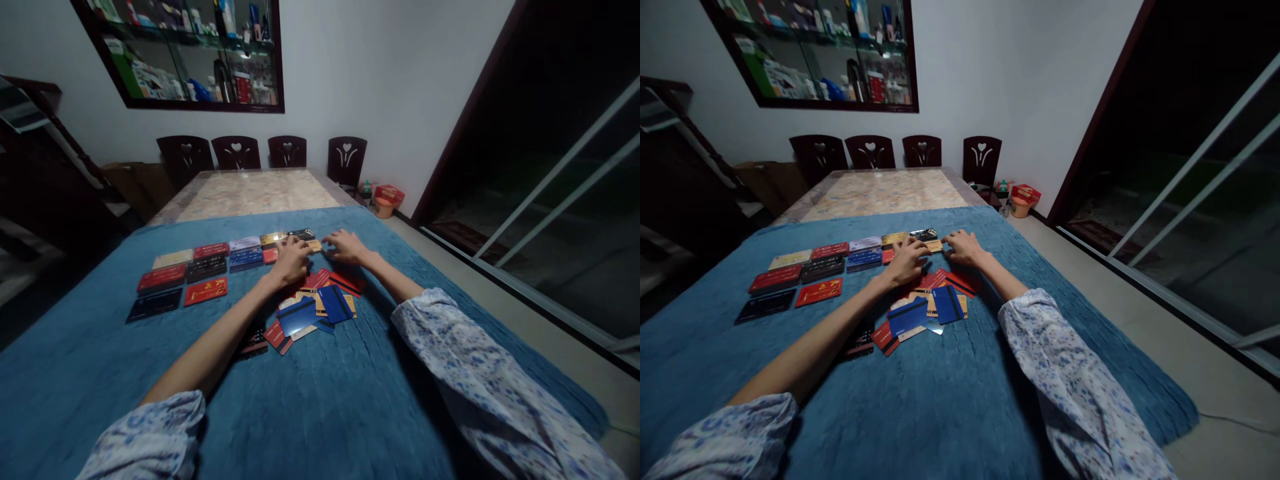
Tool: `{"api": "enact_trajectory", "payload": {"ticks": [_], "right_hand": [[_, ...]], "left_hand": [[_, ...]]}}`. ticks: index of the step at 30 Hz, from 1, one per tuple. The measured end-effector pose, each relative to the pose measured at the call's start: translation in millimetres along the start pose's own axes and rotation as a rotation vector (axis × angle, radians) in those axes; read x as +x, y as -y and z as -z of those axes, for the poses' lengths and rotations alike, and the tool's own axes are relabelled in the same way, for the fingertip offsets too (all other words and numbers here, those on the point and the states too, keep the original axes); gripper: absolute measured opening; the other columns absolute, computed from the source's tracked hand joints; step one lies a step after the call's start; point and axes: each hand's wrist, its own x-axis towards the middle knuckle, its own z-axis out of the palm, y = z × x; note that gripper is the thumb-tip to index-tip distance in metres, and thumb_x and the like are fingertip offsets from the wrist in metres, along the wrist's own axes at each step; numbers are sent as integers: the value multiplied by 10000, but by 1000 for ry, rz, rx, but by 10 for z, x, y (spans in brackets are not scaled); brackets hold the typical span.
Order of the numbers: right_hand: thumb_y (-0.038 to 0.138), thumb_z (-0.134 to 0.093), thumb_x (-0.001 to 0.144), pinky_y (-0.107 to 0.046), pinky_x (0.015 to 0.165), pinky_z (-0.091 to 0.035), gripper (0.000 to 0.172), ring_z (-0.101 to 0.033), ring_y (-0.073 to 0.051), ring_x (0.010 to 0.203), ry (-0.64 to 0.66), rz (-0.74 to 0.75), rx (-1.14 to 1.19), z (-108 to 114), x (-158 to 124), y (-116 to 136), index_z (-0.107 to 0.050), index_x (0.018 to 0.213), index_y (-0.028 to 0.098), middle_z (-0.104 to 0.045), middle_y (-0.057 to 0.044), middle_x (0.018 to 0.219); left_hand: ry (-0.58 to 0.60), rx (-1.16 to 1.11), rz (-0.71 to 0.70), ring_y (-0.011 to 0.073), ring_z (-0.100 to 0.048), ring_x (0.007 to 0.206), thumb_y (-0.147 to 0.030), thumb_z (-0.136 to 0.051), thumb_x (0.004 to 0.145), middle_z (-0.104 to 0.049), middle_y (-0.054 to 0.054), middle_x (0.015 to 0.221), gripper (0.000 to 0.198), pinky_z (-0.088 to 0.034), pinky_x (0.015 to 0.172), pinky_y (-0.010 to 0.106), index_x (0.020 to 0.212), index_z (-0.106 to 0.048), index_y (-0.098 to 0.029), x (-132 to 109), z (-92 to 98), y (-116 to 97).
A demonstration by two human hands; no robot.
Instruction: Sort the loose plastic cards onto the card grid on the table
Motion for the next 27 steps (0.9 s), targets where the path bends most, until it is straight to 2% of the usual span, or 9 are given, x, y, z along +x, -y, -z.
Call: {"api": "enact_trajectory", "payload": {"ticks": [6, 13, 16, 19, 22, 27], "right_hand": [[290, -522, 929, -403, 882, -406, 393, -496, -294, 1164, -33, -2, 6, 11, -297, -35, -627, 1302, 229, -643, -118, 1279], [286, -523, 930, -379, 852, -371, 328, -497, -283, 1118, -47, -23, 38, -52, -682, -65, -698, 1203, 240, -673, -108, 1215], [317, -531, 928, -375, 838, -368, 322, -497, -278, 1100, -69, -27, 64, -75, -832, -63, -708, 1186, 243, -677, -109, 1189], [371, -521, 938, -379, 830, -366, 338, -497, -280, 1089, -74, -27, 76, -98, -952, -50, -709, 1189, 244, -676, -115, 1182], [425, -534, 932, -375, 820, -366, 344, -500, -283, 1077, -47, -20, 72, -111, -1036, -33, -713, 1176, 260, -674, -114, 1179], [499, -569, 913, -366, 815, -375, 335, -504, -286, 1094, 12, 15, 88, -99, -1118, -25, -727, 1106, 276, -662, -99, 1201]], "left_hand": [[54, -45, -86, 327, -415, 1256, -134, -553, 828, -664, 64, 1257, 355, -285, 995, 542, 1118, -712, -264, 19, 47, -190], [140, -94, -156, 326, -426, 1224, -254, -550, 898, -690, 83, 1217, 261, -296, 998, 562, 1089, -728, -260, 36, 5, -380], [168, -116, -183, 329, -434, 1224, -197, -536, 888, -699, 67, 1205, 249, -300, 996, 566, 1024, -732, -266, 45, -47, -434], [211, -121, -214, 332, -423, 1242, -86, -545, 808, -700, 39, 1227, 315, -300, 988, 552, 977, -729, -278, 55, -99, -473], [239, -131, -245, 313, -418, 1245, -38, -526, 761, -696, 15, 1253, 422, -293, 991, 534, 1010, -731, -309, 60, -128, -487], [282, -148, -235, 307, -421, 1250, -33, -498, 752, -679, -7, 1292, 481, -306, 977, 514, 1040, -736, -337, 57, -128, -468]]}}
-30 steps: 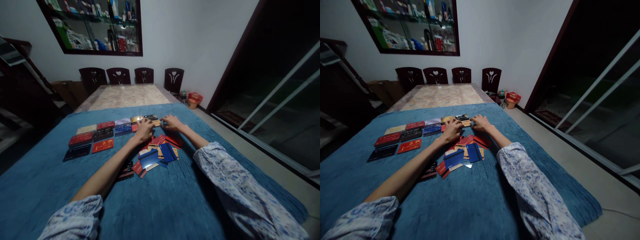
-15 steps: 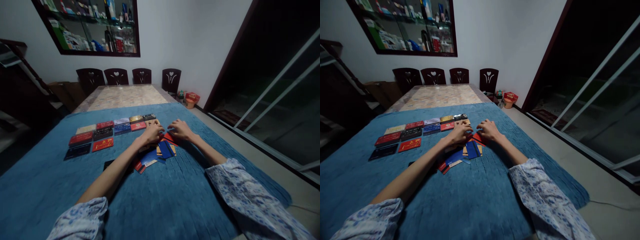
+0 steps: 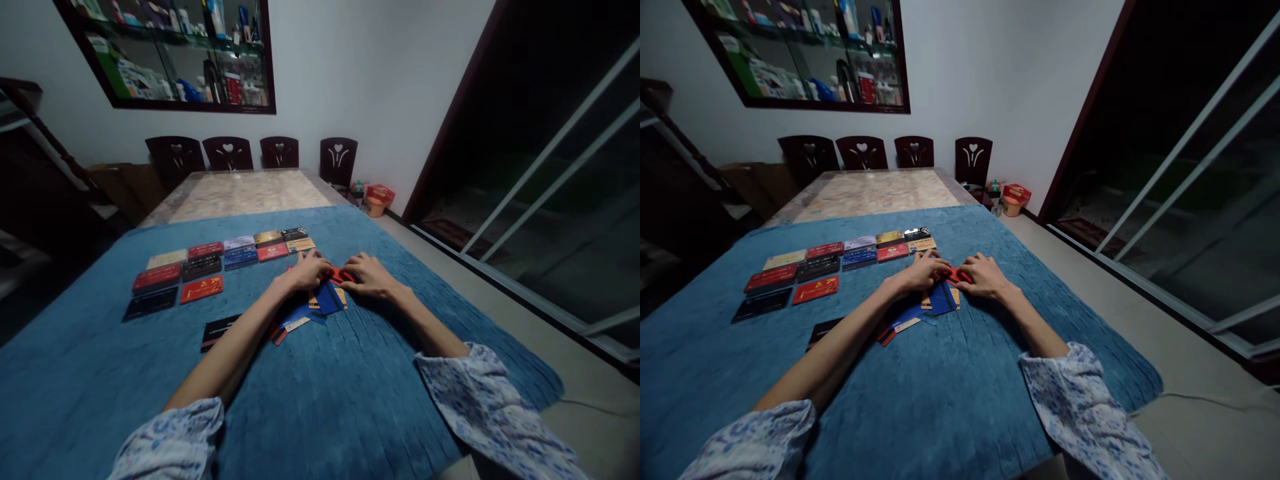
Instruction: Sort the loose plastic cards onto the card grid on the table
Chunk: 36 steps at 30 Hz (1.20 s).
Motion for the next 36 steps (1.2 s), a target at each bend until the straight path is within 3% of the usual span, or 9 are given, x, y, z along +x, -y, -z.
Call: {"api": "enact_trajectory", "payload": {"ticks": [6, 11, 20, 28, 32, 36], "right_hand": [[531, -591, 894, -372, 822, -377, 367, -504, -291, 1092, 20, 29, 1, 11, -59, -31, -717, 1099, 254, -642, -110, 1242], [439, -570, 896, -359, 806, -355, 301, -526, -273, 1063, 2, 44, -24, 11, -60, -18, -726, 1050, 232, -673, -105, 1174], [349, -526, 915, -336, 760, -331, 266, -547, -210, 813, -158, 152, -35, -29, -80, -62, -750, 880, 210, -732, -63, 816], [270, -491, 963, -324, 728, -352, 294, -564, -196, 772, -390, 194, -22, -159, -49, -174, -776, 935, 202, -736, -77, 793], [266, -471, 985, -320, 722, -362, 306, -560, -196, 766, -498, 128, -11, -216, -22, -215, -767, 950, 198, -742, -87, 819], [244, -461, 976, -320, 712, -378, 298, -568, -202, 774, -504, 77, 22, -255, -6, -226, -755, 1001, 209, -748, -82, 862]], "left_hand": [[30, -9, 19, 315, -368, 1328, -39, -462, 765, -628, 12, 1374, 522, -291, 986, 534, 1126, -708, -324, -16, 5, 20], [59, -22, 57, 307, -342, 1375, -59, -453, 803, -588, 19, 1429, 532, -301, 1018, 532, 1214, -670, -318, -32, 4, 21], [15, -74, 61, 310, -367, 1366, -16, -496, 767, -648, 37, 1337, 582, -313, 1049, 517, 1258, -650, -288, -26, -21, 64], [-197, -118, 48, 286, -512, 1224, -165, -576, 853, -726, 78, 1058, 306, -362, 1062, 479, 1088, -758, -237, 9, -51, 94], [-330, -150, 87, 236, -615, 1024, -150, -583, 829, -703, 86, 1011, 304, -466, 966, 382, 1049, -784, -208, 49, -67, 131], [-359, -154, 98, 226, -627, 930, -107, -581, 782, -698, 67, 896, 333, -503, 883, 344, 1022, -793, -199, 74, -94, 156]]}}
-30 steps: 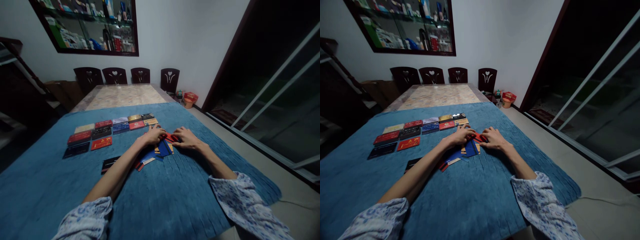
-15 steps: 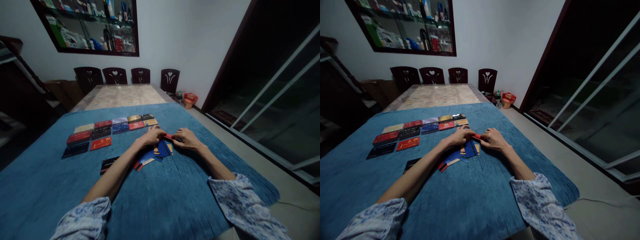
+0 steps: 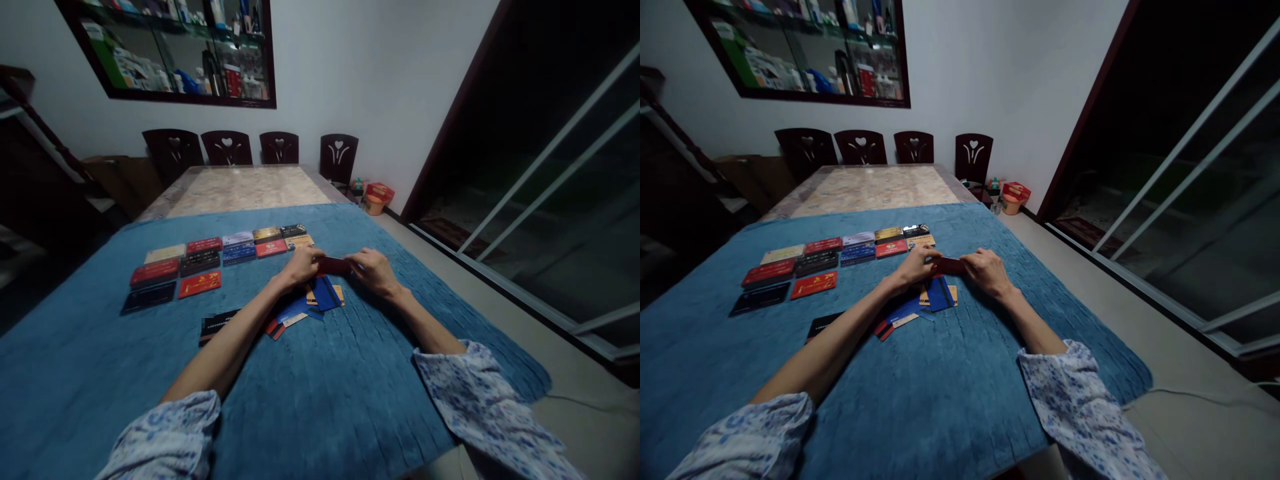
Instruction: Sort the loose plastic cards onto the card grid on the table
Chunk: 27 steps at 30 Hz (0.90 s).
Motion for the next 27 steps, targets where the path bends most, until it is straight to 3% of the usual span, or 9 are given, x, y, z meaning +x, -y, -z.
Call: {"api": "enact_trajectory", "payload": {"ticks": [12, 22, 27], "right_hand": [[168, -533, 872, -302, 731, -404, 344, -601, -207, 786, 53, -92, 21, -42, -18, 53, -631, 1200, 203, -723, -83, 952], [203, -503, 909, -315, 752, -397, 400, -651, -229, 840, 147, -147, -23, -11, -2, 141, -551, 1305, 168, -743, -103, 969], [176, -458, 932, -313, 789, -406, 389, -633, -222, 950, 133, -146, -13, -63, 0, 154, -529, 1314, 192, -717, -112, 1103]], "left_hand": [[-40, -8, 9, 225, -632, 906, -113, -603, 773, -669, 93, 986, 383, -507, 885, 356, 1132, -722, -175, -49, 18, -52], [49, 48, 40, 235, -630, 940, -52, -512, 791, -678, 74, 969, 388, -485, 848, 333, 1146, -579, -193, -82, 33, -160], [86, 116, 64, 263, -625, 979, -75, -494, 817, -690, 92, 1025, 377, -460, 870, 367, 1173, -545, -187, -99, 54, -203]]}}
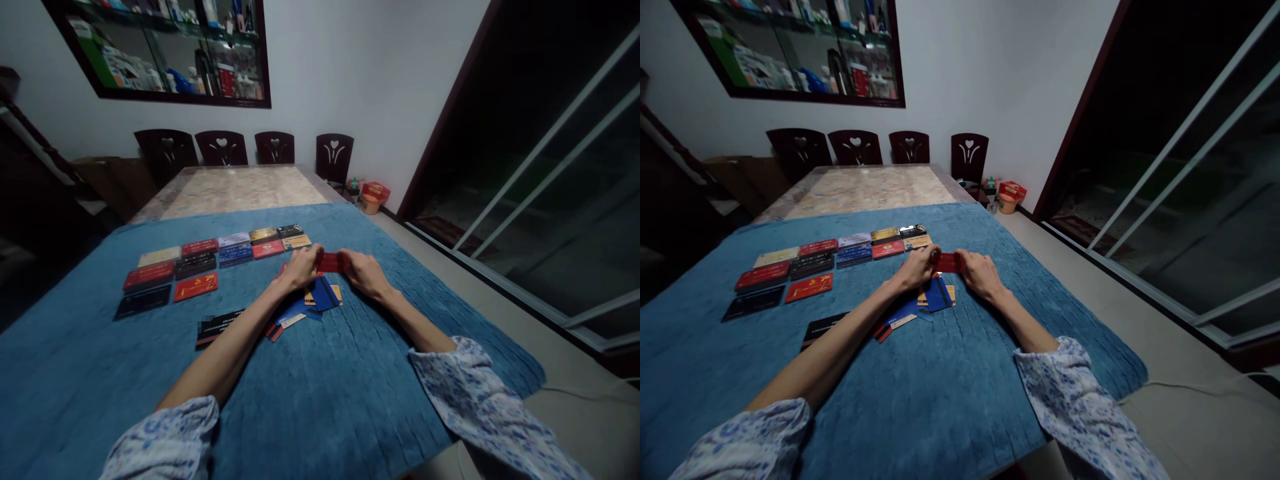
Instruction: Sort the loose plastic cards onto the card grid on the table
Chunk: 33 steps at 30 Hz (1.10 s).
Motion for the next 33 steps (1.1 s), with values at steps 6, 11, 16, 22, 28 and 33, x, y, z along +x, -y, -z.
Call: {"api": "enact_trajectory", "payload": {"ticks": [6, 11, 16, 22, 28, 33], "right_hand": [[195, -505, 909, -353, 820, -429, 438, -574, -257, 985, 0, 13, -7, -68, 8, -29, -519, 1345, 171, -658, -141, 1103], [270, -576, 886, -377, 807, -431, 535, -526, -285, 995, -2, 51, -31, -85, 8, -61, -482, 1402, 165, -604, -150, 1094], [306, -568, 899, -386, 817, -421, 539, -516, -289, 1009, -11, 59, -36, -110, 6, -94, -468, 1413, 182, -598, -152, 1121], [326, -563, 908, -395, 832, -418, 521, -511, -296, 1038, -12, 47, -54, -101, -1, -91, -477, 1394, 158, -604, -164, 1159], [348, -575, 904, -407, 832, -424, 500, -500, -303, 1060, -37, 73, -45, -101, -7, -112, -511, 1378, 201, -595, -158, 1178], [364, -596, 894, -420, 848, -434, 507, -479, -312, 1111, -36, 68, -57, -107, -7, -138, -538, 1368, 192, -567, -170, 1236]], "left_hand": [[7, 42, 25, 291, -620, 1025, -85, -468, 837, -696, 110, 1076, 392, -436, 897, 420, 1206, -543, -192, -3, -4, 3], [-8, 1, 39, 301, -606, 1066, -106, -512, 821, -697, 122, 1120, 417, -423, 933, 450, 1228, -564, -185, 7, -11, 15], [28, -12, 34, 326, -569, 1151, -166, -580, 803, -672, 141, 1230, 458, -408, 980, 486, 1261, -576, -175, 13, -1, 26], [62, -14, 16, 350, -509, 1232, -197, -612, 800, -624, 155, 1328, 512, -382, 1019, 536, 1307, -543, -167, 0, 10, 32], [90, 20, 22, 355, -474, 1253, -217, -631, 813, -604, 167, 1313, 528, -364, 1022, 559, 1329, -526, -175, -2, 22, 26], [79, 70, 1, 353, -431, 1267, -246, -655, 811, -553, 160, 1292, 474, -350, 1027, 562, 1274, -569, -190, -2, 33, 48]]}}
